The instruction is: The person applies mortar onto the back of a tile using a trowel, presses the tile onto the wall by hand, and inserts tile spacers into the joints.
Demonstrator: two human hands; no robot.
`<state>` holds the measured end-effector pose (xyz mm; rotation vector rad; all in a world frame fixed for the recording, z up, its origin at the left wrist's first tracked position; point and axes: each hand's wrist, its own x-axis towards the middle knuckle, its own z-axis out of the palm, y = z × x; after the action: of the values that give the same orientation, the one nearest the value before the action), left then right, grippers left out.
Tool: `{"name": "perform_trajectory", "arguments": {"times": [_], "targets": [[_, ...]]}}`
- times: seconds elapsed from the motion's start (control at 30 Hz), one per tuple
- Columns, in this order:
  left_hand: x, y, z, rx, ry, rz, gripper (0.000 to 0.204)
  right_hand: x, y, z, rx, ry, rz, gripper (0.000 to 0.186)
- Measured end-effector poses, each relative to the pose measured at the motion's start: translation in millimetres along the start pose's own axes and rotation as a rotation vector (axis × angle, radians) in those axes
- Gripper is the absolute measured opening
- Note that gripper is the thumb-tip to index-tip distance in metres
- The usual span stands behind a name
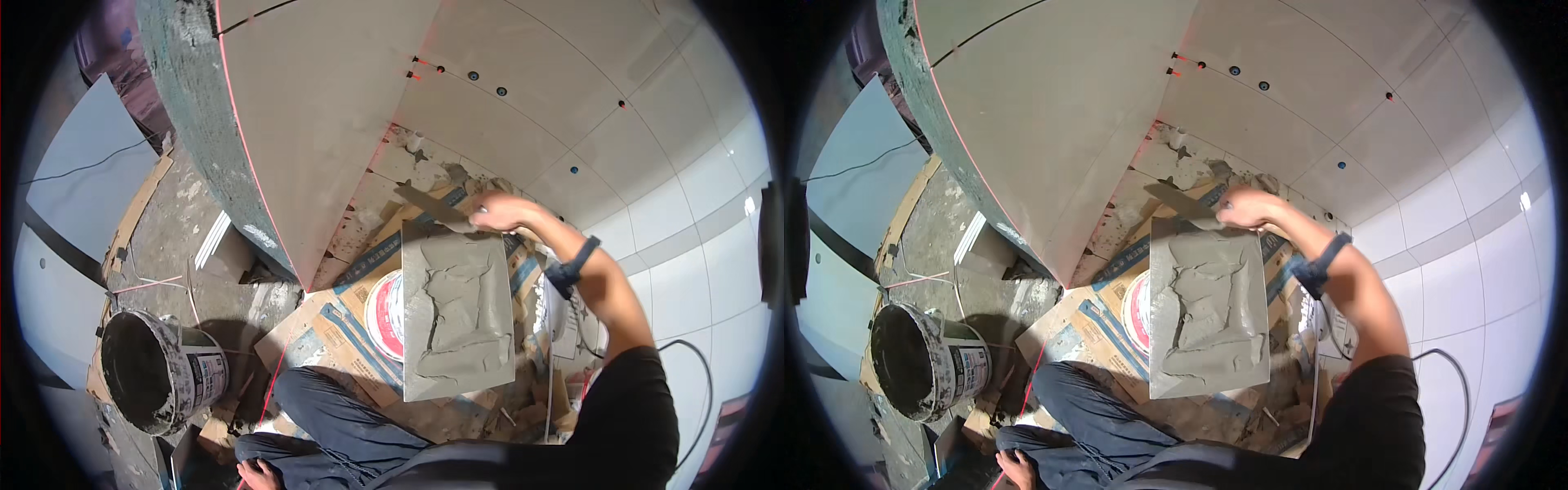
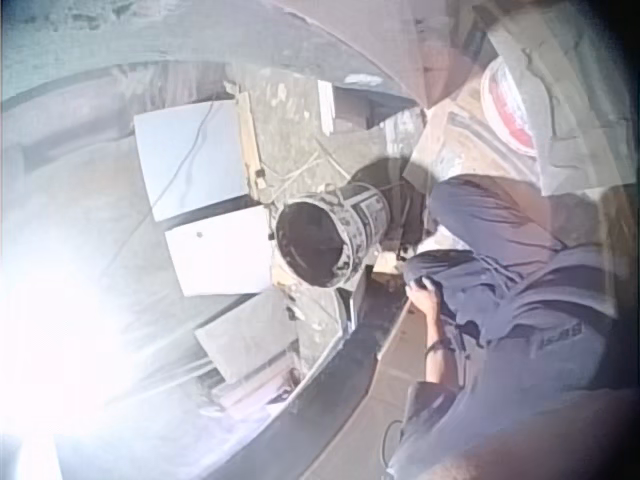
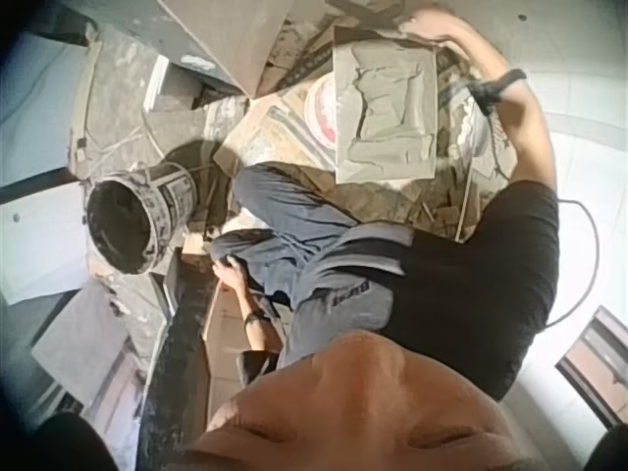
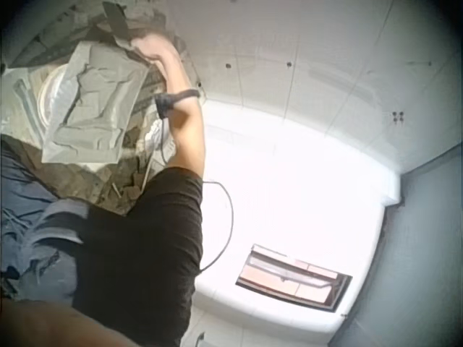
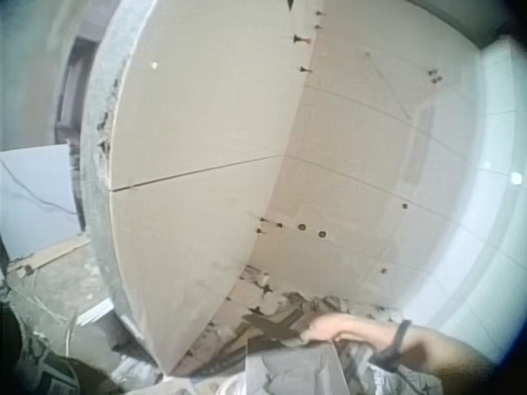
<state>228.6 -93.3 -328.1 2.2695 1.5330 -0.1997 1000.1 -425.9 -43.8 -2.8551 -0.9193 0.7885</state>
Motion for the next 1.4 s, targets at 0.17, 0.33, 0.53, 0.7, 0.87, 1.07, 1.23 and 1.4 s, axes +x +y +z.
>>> {"name": "perform_trajectory", "arguments": {"times": [0.17,0.33,0.53,0.7,0.87,1.07,1.23,1.4], "targets": [[13.5,-22.7,35.0,0.026,0.096,-0.032,0.059,-59.6,-13.8,-24.3,0.219,-0.233,0.097,0.034],[17.2,-30.9,48.9,-0.031,0.118,-0.098,0.060,-71.9,-12.1,-16.6,-0.092,-0.028,-0.101,0.033],[8.6,-26.5,41.2,0.000,0.110,-0.069,0.060,-34.4,-36.2,31.3,-0.300,0.000,0.008,0.025],[9.6,-29.9,30.8,-0.036,0.063,-0.144,0.060,-6.1,18.0,46.8,-0.428,0.078,0.230,0.026],[11.4,-39.4,48.4,-0.030,0.096,-0.149,0.058,-23.5,7.3,3.8,-0.146,-0.126,0.003,0.032],[19.5,-28.7,48.8,-0.007,0.104,-0.138,0.059,25.6,5.2,33.2,-0.133,-0.252,-0.001,0.029],[8.8,-30.5,41.9,-0.072,0.078,-0.178,0.058,46.5,-7.9,35.3,-0.369,0.042,0.212,0.037],[10.3,-28.7,46.4,-0.023,0.071,-0.189,0.057,-5.7,-33.0,-6.3,-0.311,0.086,-0.214,0.035]]}}
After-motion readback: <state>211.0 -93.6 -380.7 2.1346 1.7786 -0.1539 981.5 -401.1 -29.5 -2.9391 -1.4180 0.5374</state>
